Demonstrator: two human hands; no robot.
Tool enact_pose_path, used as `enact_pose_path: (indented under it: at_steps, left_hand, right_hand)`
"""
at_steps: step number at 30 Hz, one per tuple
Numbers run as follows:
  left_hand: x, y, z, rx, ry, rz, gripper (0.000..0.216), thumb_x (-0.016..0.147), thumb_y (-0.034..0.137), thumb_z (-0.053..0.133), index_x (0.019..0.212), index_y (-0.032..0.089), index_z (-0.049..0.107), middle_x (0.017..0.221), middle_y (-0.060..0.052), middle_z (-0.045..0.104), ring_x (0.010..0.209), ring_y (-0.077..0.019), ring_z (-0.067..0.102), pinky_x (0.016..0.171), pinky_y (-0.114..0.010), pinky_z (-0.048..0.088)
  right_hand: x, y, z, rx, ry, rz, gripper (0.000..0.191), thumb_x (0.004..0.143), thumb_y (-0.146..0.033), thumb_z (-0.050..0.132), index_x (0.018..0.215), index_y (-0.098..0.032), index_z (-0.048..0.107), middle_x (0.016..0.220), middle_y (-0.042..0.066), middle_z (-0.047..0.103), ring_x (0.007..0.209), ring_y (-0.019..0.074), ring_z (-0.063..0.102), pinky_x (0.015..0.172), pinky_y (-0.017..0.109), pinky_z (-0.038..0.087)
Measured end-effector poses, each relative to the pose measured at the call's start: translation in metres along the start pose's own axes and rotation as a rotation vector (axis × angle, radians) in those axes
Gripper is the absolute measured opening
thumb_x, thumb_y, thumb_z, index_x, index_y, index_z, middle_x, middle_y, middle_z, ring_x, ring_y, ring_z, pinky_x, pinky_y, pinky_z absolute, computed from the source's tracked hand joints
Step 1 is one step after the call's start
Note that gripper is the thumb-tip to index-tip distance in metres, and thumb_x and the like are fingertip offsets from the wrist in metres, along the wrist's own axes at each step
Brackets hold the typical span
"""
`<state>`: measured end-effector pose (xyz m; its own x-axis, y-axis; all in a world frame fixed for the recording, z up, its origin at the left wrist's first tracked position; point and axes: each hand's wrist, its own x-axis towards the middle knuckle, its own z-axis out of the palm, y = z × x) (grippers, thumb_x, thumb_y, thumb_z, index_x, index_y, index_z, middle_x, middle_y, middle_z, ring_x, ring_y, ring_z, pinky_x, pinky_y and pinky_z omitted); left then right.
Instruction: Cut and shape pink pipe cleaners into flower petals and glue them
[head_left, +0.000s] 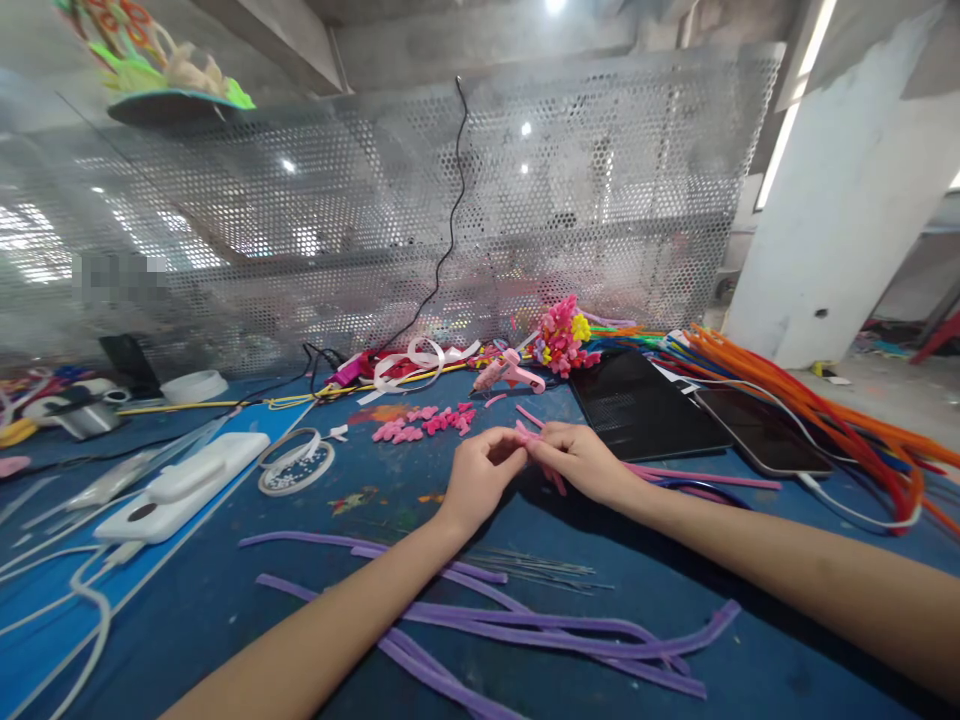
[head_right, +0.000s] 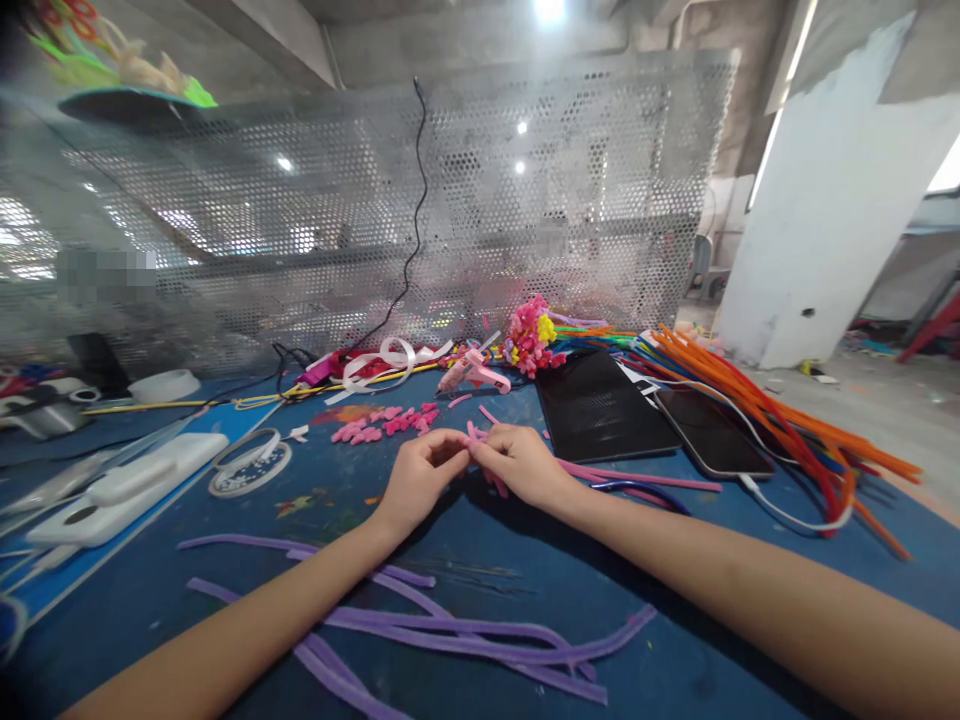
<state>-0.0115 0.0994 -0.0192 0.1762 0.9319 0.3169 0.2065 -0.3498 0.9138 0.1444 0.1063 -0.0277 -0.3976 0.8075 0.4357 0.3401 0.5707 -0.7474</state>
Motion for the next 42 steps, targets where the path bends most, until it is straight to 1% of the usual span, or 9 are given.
enact_pose_path:
  at_steps: [4,8,11,17,25,30,35,39,42]
  left_hand:
    - [0.003,-0.001,0.000,-0.098,-0.085,-0.066,0.010,0.069,0.023,0.062,0.074,0.014,0.063,0.062,0.001,0.061,0.056,-0.0109,0.055,0.055,-0.021,0.044]
    - [0.005,-0.006,-0.001,-0.201,-0.158,-0.120,0.016,0.072,0.028,0.060,0.080,0.014,0.062,0.065,0.001,0.059,0.057,-0.0096,0.052,0.054,-0.019,0.042]
    - [0.005,-0.007,-0.001,-0.213,-0.198,-0.148,0.018,0.072,0.031,0.060,0.077,0.013,0.061,0.066,0.001,0.057,0.058,-0.0090,0.050,0.054,-0.018,0.041]
    - [0.003,-0.002,0.000,-0.258,-0.287,-0.150,0.021,0.075,0.034,0.058,0.082,0.015,0.059,0.082,-0.004,0.063,0.075,-0.0145,0.058,0.069,-0.024,0.045]
    - [-0.006,0.005,0.004,-0.099,-0.536,-0.115,0.013,0.078,0.026,0.054,0.075,0.014,0.057,0.075,-0.006,0.066,0.068,-0.0137,0.060,0.068,-0.025,0.044]
    - [-0.006,0.006,0.004,-0.067,-0.552,-0.089,0.010,0.080,0.023,0.051,0.079,0.015,0.056,0.072,-0.003,0.064,0.071,-0.0135,0.059,0.073,-0.026,0.044]
    - [-0.003,0.006,0.004,-0.028,-0.556,-0.077,0.010,0.081,0.022,0.048,0.081,0.015,0.055,0.072,-0.003,0.062,0.071,-0.0139,0.059,0.073,-0.026,0.044]
    - [-0.005,0.007,0.006,0.074,-0.590,-0.064,0.010,0.080,0.021,0.048,0.080,0.017,0.056,0.072,-0.002,0.062,0.074,-0.0147,0.060,0.075,-0.027,0.044]
    - [-0.007,0.007,0.007,0.110,-0.562,-0.047,0.010,0.079,0.021,0.048,0.079,0.017,0.057,0.073,-0.002,0.063,0.074,-0.0148,0.060,0.074,-0.026,0.044]
  right_hand:
    - [0.006,0.003,-0.008,0.031,0.133,-0.006,0.021,0.084,-0.031,0.045,0.079,-0.016,0.059,0.077,0.002,0.060,0.071,0.0129,0.055,0.064,0.023,0.042]
    - [0.010,0.007,-0.015,0.029,-0.006,-0.165,0.028,0.083,-0.018,0.044,0.109,-0.020,0.055,0.106,0.005,0.060,0.092,0.0140,0.055,0.079,0.026,0.042]
    - [0.009,0.006,-0.021,-0.109,-0.070,-0.272,0.024,0.083,-0.019,0.047,0.103,-0.020,0.060,0.098,0.005,0.063,0.088,0.0146,0.057,0.078,0.026,0.042]
    - [0.011,0.002,-0.034,-0.342,0.034,-0.282,0.019,0.084,-0.020,0.047,0.084,-0.016,0.066,0.080,0.005,0.066,0.074,0.0147,0.059,0.068,0.023,0.042]
    - [0.027,0.003,-0.082,-0.337,0.405,-0.159,0.016,0.079,-0.019,0.049,0.078,-0.014,0.064,0.065,0.002,0.063,0.057,0.0120,0.056,0.056,0.021,0.040]
    - [0.034,0.006,-0.116,-0.346,0.581,-0.141,0.014,0.076,-0.017,0.050,0.076,-0.013,0.064,0.063,0.002,0.063,0.055,0.0119,0.056,0.055,0.022,0.042]
    - [0.035,0.006,-0.127,-0.376,0.576,-0.126,0.014,0.074,-0.016,0.050,0.074,-0.013,0.064,0.061,0.002,0.062,0.055,0.0120,0.057,0.053,0.022,0.042]
    - [0.033,0.009,-0.127,-0.571,0.504,-0.083,0.016,0.075,-0.016,0.048,0.074,-0.014,0.064,0.064,0.003,0.064,0.059,0.0145,0.058,0.058,0.024,0.042]
    - [0.032,0.012,-0.122,-0.800,0.385,-0.050,0.023,0.074,-0.011,0.048,0.089,-0.016,0.064,0.085,0.008,0.067,0.078,0.0209,0.060,0.070,0.031,0.043]
